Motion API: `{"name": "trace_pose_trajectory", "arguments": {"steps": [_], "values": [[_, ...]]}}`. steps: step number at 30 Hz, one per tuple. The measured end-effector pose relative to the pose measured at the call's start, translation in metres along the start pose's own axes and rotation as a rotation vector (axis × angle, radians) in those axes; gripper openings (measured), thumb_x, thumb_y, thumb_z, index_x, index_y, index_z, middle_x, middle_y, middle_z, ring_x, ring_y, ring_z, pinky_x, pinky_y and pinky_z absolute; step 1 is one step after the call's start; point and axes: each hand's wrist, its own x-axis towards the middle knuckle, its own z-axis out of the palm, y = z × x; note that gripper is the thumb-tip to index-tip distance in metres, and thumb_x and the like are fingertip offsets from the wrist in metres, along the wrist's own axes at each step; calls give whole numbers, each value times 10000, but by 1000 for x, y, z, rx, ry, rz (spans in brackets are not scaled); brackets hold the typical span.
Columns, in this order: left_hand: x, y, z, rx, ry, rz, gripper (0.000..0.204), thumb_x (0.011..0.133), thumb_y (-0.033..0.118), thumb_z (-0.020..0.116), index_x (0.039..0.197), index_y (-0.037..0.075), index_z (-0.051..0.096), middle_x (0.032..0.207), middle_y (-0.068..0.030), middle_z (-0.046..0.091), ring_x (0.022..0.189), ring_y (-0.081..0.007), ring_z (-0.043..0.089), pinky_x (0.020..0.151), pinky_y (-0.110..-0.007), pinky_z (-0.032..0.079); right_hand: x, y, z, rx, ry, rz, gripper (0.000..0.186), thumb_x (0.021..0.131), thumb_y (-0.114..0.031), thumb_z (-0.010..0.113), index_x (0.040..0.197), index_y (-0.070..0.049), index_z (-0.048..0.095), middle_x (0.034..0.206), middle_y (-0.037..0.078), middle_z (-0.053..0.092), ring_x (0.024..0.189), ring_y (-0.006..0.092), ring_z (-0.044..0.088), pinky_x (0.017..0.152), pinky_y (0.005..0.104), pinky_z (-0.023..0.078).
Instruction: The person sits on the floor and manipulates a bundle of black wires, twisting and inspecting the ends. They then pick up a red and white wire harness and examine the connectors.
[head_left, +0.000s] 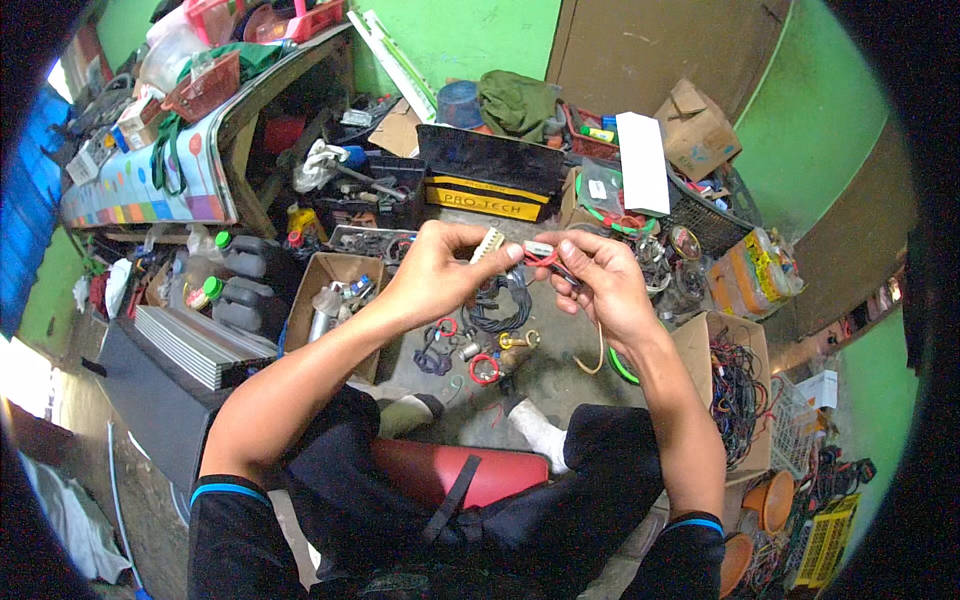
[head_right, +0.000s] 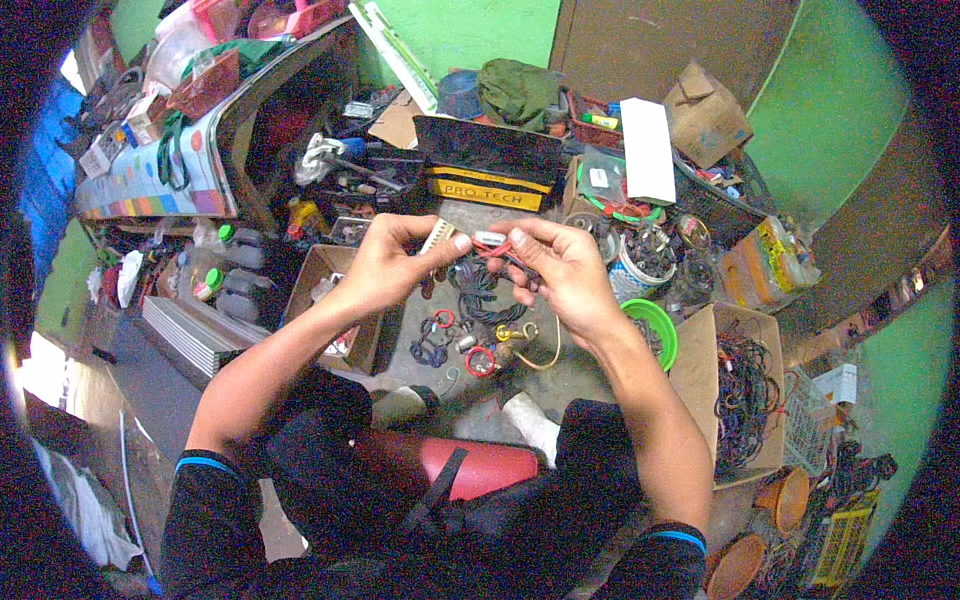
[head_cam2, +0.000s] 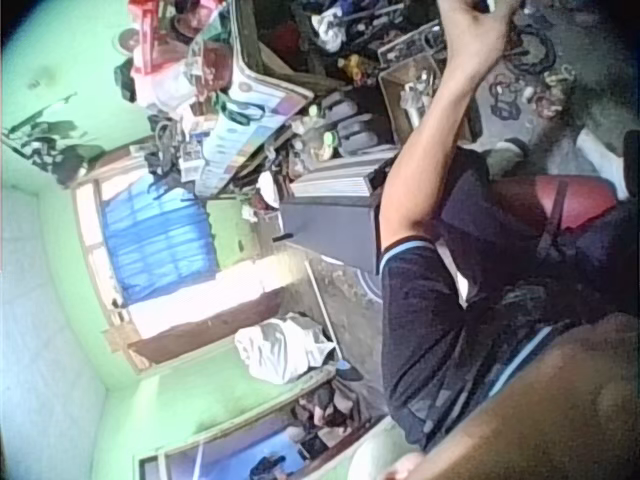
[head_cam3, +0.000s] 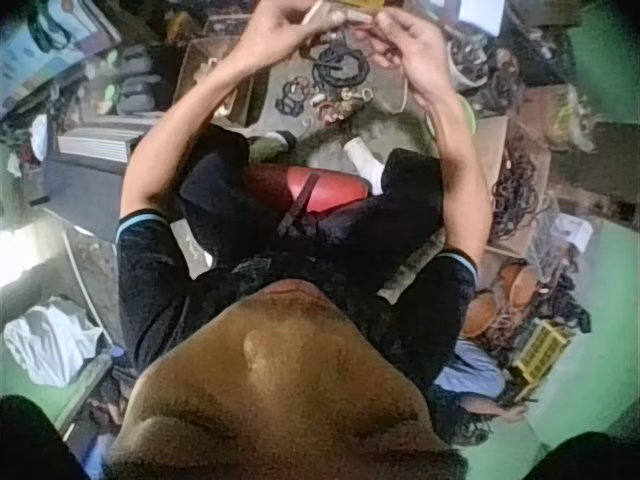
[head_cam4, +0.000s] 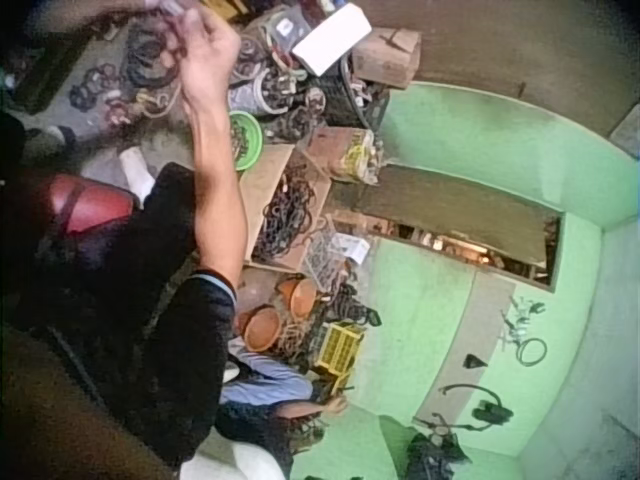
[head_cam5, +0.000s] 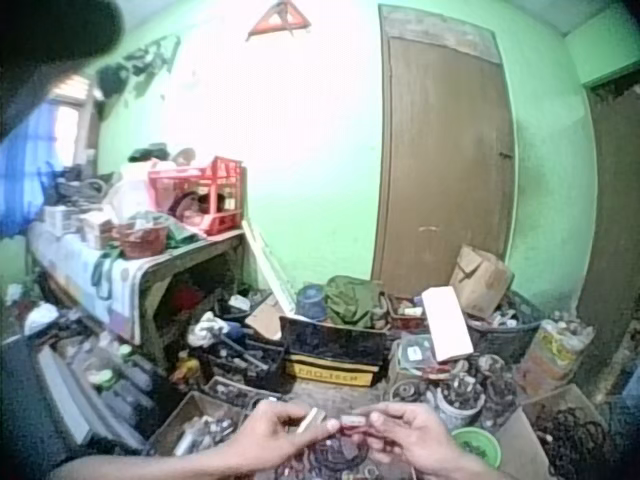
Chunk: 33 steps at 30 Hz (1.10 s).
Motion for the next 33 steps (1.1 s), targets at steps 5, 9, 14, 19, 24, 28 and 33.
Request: {"name": "trace_pose_trajectory", "arguments": {"steps": [5, 9, 14, 19, 24, 28, 33], "values": [[1, -3, 2, -19, 95, 81, 310, 889, 260, 654, 726, -4, 651, 644, -13, 545, 560, -65, 527, 454, -236, 420, 3, 5, -10, -231, -26, -130, 266, 910, -109, 594, 1140, 23, 606, 922, 107, 676, 687, 123, 604, 565, 249, 493], [0, 1, 4, -101, 74, -66, 286, 894, 279, 644, 766, 23, 656, 646, 0, 556, 566, -65, 530, 466, -240, 427, 6, 8, -16, -316, -44, -215, 253, 891, -75, 614, 1116, 41, 612, 968, 118, 670, 728, 134, 624, 615, 264, 528], [0, 2, 1, -225, 140, -123, 266, 903, 298, 630, 850, 40, 664, 654, 0, 590, 530, -70, 549, 466, -238, 447, 2, 1, -4, -184, 43, -240, 216, 887, -83, 620, 1068, 34, 635, 981, 102, 671, 818, 153, 645, 673, 272, 547], [0, 3, 2, -285, 175, -95, 284, 912, 302, 617, 864, 27, 667, 651, -9, 604, 521, -76, 575, 465, -232, 462, 3, 8, -9, -434, 80, -424, 179, 842, -38, 644, 1015, 5, 661, 1021, 87, 670, 912, 178, 645, 726, 275, 544], [-2, 3, 2, -326, 125, -74, 281, 916, 295, 612, 857, 23, 657, 664, -16, 606, 518, -77, 571, 467, -232, 461, 3, 7, -11, -639, 118, -586, 119, 771, 27, 661, 888, 7, 676, 1045, 107, 663, 931, 210, 644, 828, 305, 505], [0, -1, 2, -352, 57, -123, 286, 926, 289, 592, 823, 26, 633, 652, -22, 587, 515, -87, 561, 471, -237, 447, -1, 5, -3, -597, 178, -603, 171, 694, 104, 574, 812, 10, 656, 996, 115, 669, 953, 240, 638, 850, 328, 484], [-1, 0, 4, -617, -14, -258, 186, 912, 161, 516, 777, 45, 570, 633, -32, 533, 554, -161, 564, 494, -288, 443, 1, 8, -5, -679, 164, -673, 233, 590, 148, 443, 726, 26, 587, 939, 138, 662, 918, 256, 629, 830, 338, 483]]}}
